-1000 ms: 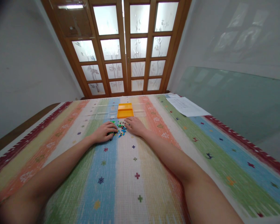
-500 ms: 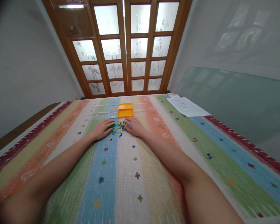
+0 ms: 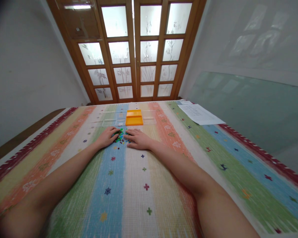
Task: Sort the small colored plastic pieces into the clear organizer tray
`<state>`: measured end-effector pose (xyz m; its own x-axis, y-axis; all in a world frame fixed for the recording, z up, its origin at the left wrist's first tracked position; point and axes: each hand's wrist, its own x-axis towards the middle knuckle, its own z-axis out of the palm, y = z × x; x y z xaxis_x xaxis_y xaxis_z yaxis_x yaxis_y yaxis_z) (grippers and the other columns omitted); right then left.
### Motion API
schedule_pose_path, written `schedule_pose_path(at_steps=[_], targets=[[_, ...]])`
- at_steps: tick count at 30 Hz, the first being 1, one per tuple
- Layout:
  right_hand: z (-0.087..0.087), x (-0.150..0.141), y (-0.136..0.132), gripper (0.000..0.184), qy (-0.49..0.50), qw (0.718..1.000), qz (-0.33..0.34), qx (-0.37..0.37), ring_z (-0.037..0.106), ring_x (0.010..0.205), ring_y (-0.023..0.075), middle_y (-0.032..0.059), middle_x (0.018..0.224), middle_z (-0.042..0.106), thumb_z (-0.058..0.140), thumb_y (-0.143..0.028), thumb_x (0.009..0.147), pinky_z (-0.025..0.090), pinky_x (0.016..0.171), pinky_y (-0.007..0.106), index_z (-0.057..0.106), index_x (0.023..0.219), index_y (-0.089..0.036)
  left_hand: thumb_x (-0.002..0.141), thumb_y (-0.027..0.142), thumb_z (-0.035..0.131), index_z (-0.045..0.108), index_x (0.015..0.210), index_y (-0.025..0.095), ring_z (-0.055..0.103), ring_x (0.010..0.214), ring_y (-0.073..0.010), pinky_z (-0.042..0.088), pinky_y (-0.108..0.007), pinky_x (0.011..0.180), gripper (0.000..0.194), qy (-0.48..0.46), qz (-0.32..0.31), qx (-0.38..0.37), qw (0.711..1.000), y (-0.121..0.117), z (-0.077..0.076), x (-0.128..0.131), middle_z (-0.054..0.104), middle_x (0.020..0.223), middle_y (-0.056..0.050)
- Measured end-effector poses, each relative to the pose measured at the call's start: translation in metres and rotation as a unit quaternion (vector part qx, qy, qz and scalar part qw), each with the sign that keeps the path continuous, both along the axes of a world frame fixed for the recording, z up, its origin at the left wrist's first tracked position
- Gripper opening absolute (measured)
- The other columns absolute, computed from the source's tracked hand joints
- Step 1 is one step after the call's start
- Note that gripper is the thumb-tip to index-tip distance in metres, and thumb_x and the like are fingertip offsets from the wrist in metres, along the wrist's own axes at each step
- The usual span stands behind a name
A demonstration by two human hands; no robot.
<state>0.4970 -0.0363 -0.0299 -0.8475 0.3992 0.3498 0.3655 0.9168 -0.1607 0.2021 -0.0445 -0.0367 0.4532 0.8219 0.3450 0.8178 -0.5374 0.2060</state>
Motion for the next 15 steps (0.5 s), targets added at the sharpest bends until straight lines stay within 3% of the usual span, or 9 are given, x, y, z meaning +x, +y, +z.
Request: schedule_pose_path(at_steps=[3,7,15], targets=[[0.001,-0.001,-0.001,0.057,-0.016,1.0,-0.006,-0.004,0.038,0.152,0.0293,0.0103,0.162,0.044,0.055,-0.054,0.103,0.029,0.124,0.055,0.054,0.153,-0.028,0.105,0.047,0.04,0.063,0.141,0.024,0.054,0.134,-0.0256,0.04,-0.045,0.118,0.048,0.003,-0.003,-0.003,1.0,0.002,-0.002,-0.002,0.062,0.14,-0.01],[-0.001,0.001,0.002,0.06,-0.013,0.999,-0.03,-0.015,0.038,0.152,0.0284,0.0112,0.161,0.045,0.053,-0.054,0.103,0.029,0.125,0.055,0.049,0.156,-0.026,0.106,0.053,0.037,0.051,0.153,0.023,0.035,0.153,-0.0266,0.027,-0.048,0.126,0.058,0.039,-0.031,-0.048,0.998,0.003,-0.004,-0.002,0.046,0.161,-0.01],[0.0,0.0,0.001,0.05,-0.01,1.0,-0.011,-0.005,0.037,0.152,0.0279,0.0086,0.162,0.044,0.056,-0.048,0.103,0.03,0.124,0.055,0.056,0.15,-0.031,0.102,0.068,0.036,0.029,0.166,0.03,0.013,0.161,-0.0323,0.014,-0.057,0.128,0.075,0.098,-0.047,-0.1,0.989,-0.013,0.005,0.012,0.022,0.173,-0.008]])
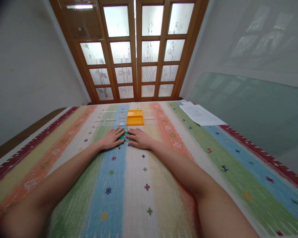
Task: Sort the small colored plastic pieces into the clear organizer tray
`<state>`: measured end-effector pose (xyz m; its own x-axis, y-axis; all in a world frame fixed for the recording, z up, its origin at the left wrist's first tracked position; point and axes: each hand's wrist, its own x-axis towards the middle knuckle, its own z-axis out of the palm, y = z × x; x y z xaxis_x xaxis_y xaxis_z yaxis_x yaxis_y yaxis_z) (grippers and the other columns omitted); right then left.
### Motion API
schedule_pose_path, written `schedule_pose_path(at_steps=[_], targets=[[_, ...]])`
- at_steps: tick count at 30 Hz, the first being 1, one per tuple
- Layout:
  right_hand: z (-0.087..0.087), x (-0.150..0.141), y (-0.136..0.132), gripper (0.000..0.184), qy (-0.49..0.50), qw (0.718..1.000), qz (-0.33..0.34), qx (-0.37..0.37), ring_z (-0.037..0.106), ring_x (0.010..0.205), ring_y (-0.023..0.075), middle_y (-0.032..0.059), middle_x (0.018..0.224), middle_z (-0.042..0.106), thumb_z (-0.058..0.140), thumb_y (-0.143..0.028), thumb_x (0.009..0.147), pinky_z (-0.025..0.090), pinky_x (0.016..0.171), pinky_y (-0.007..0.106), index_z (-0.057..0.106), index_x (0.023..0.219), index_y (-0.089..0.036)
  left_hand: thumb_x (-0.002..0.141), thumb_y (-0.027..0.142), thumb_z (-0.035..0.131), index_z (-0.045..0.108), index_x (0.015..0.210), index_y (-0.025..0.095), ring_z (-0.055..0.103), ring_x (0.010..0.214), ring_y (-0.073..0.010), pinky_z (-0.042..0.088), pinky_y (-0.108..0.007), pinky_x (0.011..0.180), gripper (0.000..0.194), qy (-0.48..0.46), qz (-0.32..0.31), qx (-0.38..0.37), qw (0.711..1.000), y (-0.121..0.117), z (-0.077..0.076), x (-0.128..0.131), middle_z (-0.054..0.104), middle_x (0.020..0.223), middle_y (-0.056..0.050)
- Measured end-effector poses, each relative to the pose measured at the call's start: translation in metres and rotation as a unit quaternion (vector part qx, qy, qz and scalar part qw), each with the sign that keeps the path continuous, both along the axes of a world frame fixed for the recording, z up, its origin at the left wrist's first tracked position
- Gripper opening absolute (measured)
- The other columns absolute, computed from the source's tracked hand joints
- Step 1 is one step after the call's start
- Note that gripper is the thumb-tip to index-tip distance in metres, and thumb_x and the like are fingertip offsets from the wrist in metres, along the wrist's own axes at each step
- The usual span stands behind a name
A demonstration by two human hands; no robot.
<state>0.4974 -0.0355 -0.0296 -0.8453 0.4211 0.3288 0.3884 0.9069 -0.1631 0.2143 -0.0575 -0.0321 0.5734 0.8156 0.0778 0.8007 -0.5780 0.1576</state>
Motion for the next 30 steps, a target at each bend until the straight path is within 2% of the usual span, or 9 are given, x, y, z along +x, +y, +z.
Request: schedule_pose_path(at_steps=[7,15,18,25,30], targets=[[0.008,0.0,-0.004,0.048,0.009,0.999,0.031,-0.002,0.041,0.15,0.0276,0.0059,0.163,0.043,0.058,-0.047,0.102,0.032,0.123,0.054,0.058,0.148,-0.034,0.101,0.071,0.033,0.024,0.167,0.03,0.009,0.161,-0.0329,0.008,-0.058,0.127,0.078,0.014,0.008,-0.001,1.0,-0.004,-0.001,0.004,0.016,0.174,-0.009],[-0.002,-0.001,0.001,0.059,0.012,1.0,-0.005,0.004,0.041,0.15,0.0289,0.0108,0.16,0.047,0.059,-0.051,0.101,0.033,0.123,0.054,0.052,0.155,-0.028,0.103,0.069,0.028,0.025,0.167,0.025,0.014,0.161,-0.034,0.009,-0.061,0.127,0.078,-0.002,0.064,0.0,0.998,0.009,-0.011,-0.008,0.02,0.173,-0.012],[-0.006,-0.001,0.002,0.056,0.013,1.0,-0.022,0.002,0.041,0.15,0.0296,0.0117,0.16,0.047,0.058,-0.049,0.102,0.033,0.123,0.055,0.053,0.153,-0.027,0.101,0.071,0.03,0.026,0.166,0.024,0.015,0.16,-0.035,0.009,-0.062,0.126,0.08,-0.003,0.072,0.004,0.997,0.011,-0.014,-0.011,0.021,0.172,-0.013],[-0.011,-0.002,0.004,0.052,0.006,0.998,-0.066,-0.001,0.038,0.152,0.0294,0.0118,0.16,0.047,0.049,-0.044,0.106,0.032,0.123,0.056,0.052,0.155,-0.026,0.099,0.072,0.034,0.025,0.166,0.024,0.016,0.16,-0.0329,0.007,-0.056,0.128,0.083,0.001,0.046,0.009,0.999,0.003,-0.01,-0.003,0.023,0.172,-0.013],[-0.01,-0.001,0.008,0.047,0.03,0.995,-0.09,0.012,0.044,0.147,0.0278,0.0112,0.156,0.053,0.048,-0.037,0.106,0.035,0.121,0.054,0.055,0.152,-0.026,0.098,0.072,0.037,0.024,0.167,0.023,0.014,0.161,-0.0317,0.008,-0.054,0.129,0.085,-0.002,0.018,0.01,1.0,-0.005,-0.002,0.005,0.02,0.173,-0.012]])
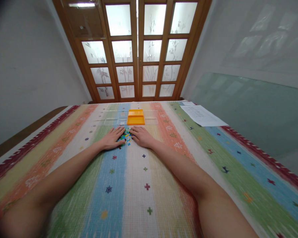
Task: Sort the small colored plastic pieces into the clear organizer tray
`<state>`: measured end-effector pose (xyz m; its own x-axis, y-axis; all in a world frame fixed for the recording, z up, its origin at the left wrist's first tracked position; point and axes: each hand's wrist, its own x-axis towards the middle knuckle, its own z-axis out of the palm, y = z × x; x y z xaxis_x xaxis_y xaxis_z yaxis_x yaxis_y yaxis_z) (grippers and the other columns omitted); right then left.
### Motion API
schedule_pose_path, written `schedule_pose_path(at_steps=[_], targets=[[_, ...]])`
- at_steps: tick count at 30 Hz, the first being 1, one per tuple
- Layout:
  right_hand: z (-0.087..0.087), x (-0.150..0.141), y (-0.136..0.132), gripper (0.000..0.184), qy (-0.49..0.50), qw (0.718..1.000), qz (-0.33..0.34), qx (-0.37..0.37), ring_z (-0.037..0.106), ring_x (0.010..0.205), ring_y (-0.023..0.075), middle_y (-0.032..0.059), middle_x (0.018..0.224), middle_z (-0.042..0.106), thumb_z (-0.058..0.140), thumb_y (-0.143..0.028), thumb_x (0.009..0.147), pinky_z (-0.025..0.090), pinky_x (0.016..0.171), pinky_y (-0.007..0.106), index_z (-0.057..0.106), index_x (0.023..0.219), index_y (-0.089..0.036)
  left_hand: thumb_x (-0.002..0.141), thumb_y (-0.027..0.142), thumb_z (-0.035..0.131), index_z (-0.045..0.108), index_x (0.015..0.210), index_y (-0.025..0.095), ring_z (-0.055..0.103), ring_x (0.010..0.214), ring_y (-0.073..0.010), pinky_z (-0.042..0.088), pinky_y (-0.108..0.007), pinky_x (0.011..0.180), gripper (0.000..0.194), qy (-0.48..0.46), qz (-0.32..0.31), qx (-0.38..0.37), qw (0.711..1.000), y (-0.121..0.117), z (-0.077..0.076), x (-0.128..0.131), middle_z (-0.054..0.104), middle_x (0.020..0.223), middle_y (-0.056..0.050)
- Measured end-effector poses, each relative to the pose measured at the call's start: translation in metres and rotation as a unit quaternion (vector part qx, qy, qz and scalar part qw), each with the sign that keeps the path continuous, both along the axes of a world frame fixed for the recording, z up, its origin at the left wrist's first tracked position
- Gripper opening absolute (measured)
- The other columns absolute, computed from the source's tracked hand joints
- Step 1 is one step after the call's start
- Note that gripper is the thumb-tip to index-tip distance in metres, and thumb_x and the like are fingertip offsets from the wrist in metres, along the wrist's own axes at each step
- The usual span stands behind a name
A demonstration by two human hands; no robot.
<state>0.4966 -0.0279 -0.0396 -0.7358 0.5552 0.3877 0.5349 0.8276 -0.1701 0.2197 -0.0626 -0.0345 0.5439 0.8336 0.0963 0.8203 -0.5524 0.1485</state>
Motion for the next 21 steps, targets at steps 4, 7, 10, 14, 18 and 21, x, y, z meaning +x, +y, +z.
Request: schedule_pose_path(at_steps=[4,7,10,14,18,21], targets=[[0.003,0.002,0.001,0.043,0.023,1.0,-0.006,0.013,0.051,0.141,0.0287,0.012,0.148,0.06,0.05,-0.035,0.105,0.038,0.118,0.054,0.062,0.145,-0.025,0.095,0.072,0.046,0.025,0.166,0.024,0.015,0.161,-0.0317,0.008,-0.052,0.129,0.088,-0.005,-0.027,0.02,0.999,-0.001,0.002,0.002,0.022,0.173,-0.011],[0.005,0.002,0.001,0.04,0.039,0.999,0.001,0.017,0.054,0.136,0.0285,0.0112,0.143,0.063,0.053,-0.034,0.104,0.041,0.115,0.052,0.065,0.141,-0.026,0.097,0.067,0.048,0.03,0.165,0.024,0.019,0.159,-0.0314,0.012,-0.053,0.129,0.082,-0.025,-0.013,0.048,0.998,-0.001,0.002,0.003,0.027,0.171,-0.01],[0.007,0.001,0.0,0.036,0.045,0.999,0.014,0.019,0.057,0.131,0.0275,0.0102,0.138,0.066,0.054,-0.032,0.103,0.043,0.113,0.05,0.068,0.135,-0.026,0.101,0.061,0.044,0.042,0.159,0.024,0.029,0.155,-0.0303,0.019,-0.052,0.128,0.069,-0.045,0.004,0.074,0.996,0.0,0.004,0.005,0.04,0.165,-0.01],[0.009,0.0,0.0,0.034,0.048,0.998,0.026,0.013,0.059,0.127,0.027,0.01,0.132,0.069,0.054,-0.032,0.103,0.044,0.111,0.05,0.07,0.132,-0.026,0.104,0.05,0.044,0.063,0.14,0.025,0.045,0.143,-0.0285,0.032,-0.051,0.124,0.048,-0.081,0.031,0.105,0.991,0.006,0.007,-0.001,0.055,0.152,-0.009],[0.012,0.0,-0.003,0.034,0.044,0.998,0.037,0.015,0.06,0.125,0.0264,0.0095,0.131,0.07,0.052,-0.033,0.104,0.044,0.11,0.049,0.07,0.132,-0.025,0.1,0.039,0.05,0.072,0.127,0.026,0.054,0.132,-0.0263,0.041,-0.049,0.118,0.037,-0.115,0.031,0.101,0.988,0.018,0.006,-0.018,0.064,0.139,-0.008],[0.014,0.0,-0.005,0.033,0.04,0.998,0.048,0.023,0.06,0.125,0.0259,0.0093,0.131,0.069,0.051,-0.034,0.105,0.044,0.111,0.048,0.071,0.13,-0.025,0.097,0.033,0.051,0.075,0.12,0.025,0.059,0.123,-0.0245,0.045,-0.046,0.113,0.034,-0.134,0.019,0.084,0.987,0.026,0.005,-0.034,0.069,0.127,-0.007]])
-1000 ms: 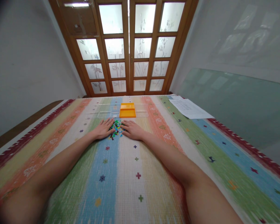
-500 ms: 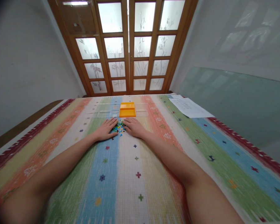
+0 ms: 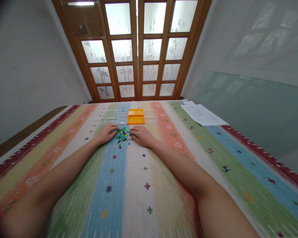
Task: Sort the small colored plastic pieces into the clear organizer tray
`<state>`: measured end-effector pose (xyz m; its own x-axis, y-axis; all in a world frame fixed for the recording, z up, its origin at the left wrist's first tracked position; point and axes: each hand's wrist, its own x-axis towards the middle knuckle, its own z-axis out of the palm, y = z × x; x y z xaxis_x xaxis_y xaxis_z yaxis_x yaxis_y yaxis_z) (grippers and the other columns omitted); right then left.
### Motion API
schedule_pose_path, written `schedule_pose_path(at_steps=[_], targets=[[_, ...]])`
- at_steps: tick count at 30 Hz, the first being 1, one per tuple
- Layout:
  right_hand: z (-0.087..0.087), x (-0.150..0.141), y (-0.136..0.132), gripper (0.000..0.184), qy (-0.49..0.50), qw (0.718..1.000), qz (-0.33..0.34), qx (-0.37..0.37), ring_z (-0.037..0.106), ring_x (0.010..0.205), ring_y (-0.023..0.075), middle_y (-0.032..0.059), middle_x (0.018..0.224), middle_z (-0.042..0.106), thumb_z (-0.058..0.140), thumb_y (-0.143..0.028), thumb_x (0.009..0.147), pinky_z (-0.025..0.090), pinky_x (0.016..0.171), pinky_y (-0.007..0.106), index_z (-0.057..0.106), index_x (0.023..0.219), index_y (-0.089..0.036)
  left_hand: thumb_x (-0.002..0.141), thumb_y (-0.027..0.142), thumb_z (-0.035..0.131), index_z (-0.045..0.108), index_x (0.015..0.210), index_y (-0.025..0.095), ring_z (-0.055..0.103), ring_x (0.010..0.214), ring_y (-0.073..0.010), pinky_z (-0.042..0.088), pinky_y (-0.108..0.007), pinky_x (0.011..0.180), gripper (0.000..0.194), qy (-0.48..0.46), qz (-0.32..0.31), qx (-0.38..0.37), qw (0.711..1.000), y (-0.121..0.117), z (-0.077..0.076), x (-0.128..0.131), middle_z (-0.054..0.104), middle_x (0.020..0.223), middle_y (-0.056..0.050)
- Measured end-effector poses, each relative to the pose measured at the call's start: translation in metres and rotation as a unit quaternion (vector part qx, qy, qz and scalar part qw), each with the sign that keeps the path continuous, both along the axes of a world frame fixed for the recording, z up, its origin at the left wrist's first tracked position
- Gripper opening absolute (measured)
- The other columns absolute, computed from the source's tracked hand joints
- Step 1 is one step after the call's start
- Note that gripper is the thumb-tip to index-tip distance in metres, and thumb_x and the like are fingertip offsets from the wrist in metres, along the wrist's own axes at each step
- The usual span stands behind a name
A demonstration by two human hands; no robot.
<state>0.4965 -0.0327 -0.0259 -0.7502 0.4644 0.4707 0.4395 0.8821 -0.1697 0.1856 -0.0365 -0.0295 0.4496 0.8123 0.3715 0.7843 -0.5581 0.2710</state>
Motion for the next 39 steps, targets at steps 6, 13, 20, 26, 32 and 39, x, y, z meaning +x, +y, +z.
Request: schedule_pose_path(at_steps=[6,13,20,26,32,39], targets=[[-0.002,0.0,0.001,0.03,0.004,1.0,0.012,0.015,0.061,0.123,0.0254,0.0094,0.129,0.07,0.054,-0.032,0.104,0.045,0.109,0.048,0.072,0.127,-0.024,0.088,0.024,0.053,0.078,0.114,0.023,0.064,0.108,-0.0238,0.05,-0.041,0.103,0.035,0.001,0.0,-0.02,1.0,0.009,-0.002,-0.021,0.072,0.111,-0.006],[-0.006,0.0,0.004,0.026,0.02,0.999,0.019,0.03,0.063,0.119,0.0249,0.0092,0.124,0.072,0.057,-0.028,0.102,0.046,0.107,0.046,0.073,0.122,-0.024,0.087,0.023,0.057,0.078,0.114,0.023,0.064,0.096,-0.0224,0.052,-0.035,0.09,0.035,0.006,0.01,-0.022,1.0,0.009,-0.005,-0.02,0.07,0.104,-0.006],[-0.006,0.0,0.005,0.025,0.019,0.999,0.018,0.029,0.064,0.117,0.0246,0.0092,0.122,0.073,0.058,-0.027,0.102,0.047,0.105,0.045,0.074,0.12,-0.023,0.091,0.031,0.061,0.077,0.115,0.022,0.063,0.091,-0.0236,0.05,-0.035,0.082,0.03,0.007,0.07,0.001,0.998,0.006,-0.007,-0.015,0.068,0.096,-0.007],[-0.006,0.0,0.006,0.025,0.017,0.999,0.02,0.025,0.064,0.117,0.0243,0.0093,0.122,0.073,0.058,-0.027,0.102,0.047,0.105,0.045,0.074,0.12,-0.023,0.092,0.03,0.061,0.078,0.1,0.022,0.063,0.095,-0.0238,0.049,-0.035,0.085,0.021,-0.008,0.071,0.012,0.997,0.005,-0.007,-0.012,0.068,0.098,-0.007],[-0.007,0.0,0.006,0.025,0.019,0.999,0.018,0.021,0.064,0.116,0.0242,0.0089,0.121,0.073,0.058,-0.027,0.102,0.048,0.104,0.045,0.074,0.12,-0.024,0.087,0.029,0.065,0.077,0.091,0.022,0.063,0.097,-0.0239,0.05,-0.036,0.088,0.015,-0.022,0.064,0.008,0.998,0.005,-0.007,-0.012,0.068,0.096,-0.007],[-0.005,0.0,0.005,0.024,0.014,1.0,0.016,0.021,0.065,0.115,0.0239,0.0091,0.12,0.074,0.057,-0.026,0.102,0.048,0.103,0.045,0.075,0.119,-0.023,0.089,0.033,0.065,0.076,0.107,0.022,0.063,0.104,-0.0257,0.05,-0.04,0.096,0.024,-0.029,0.069,0.025,0.997,0.008,-0.012,-0.013,0.069,0.106,-0.008]])
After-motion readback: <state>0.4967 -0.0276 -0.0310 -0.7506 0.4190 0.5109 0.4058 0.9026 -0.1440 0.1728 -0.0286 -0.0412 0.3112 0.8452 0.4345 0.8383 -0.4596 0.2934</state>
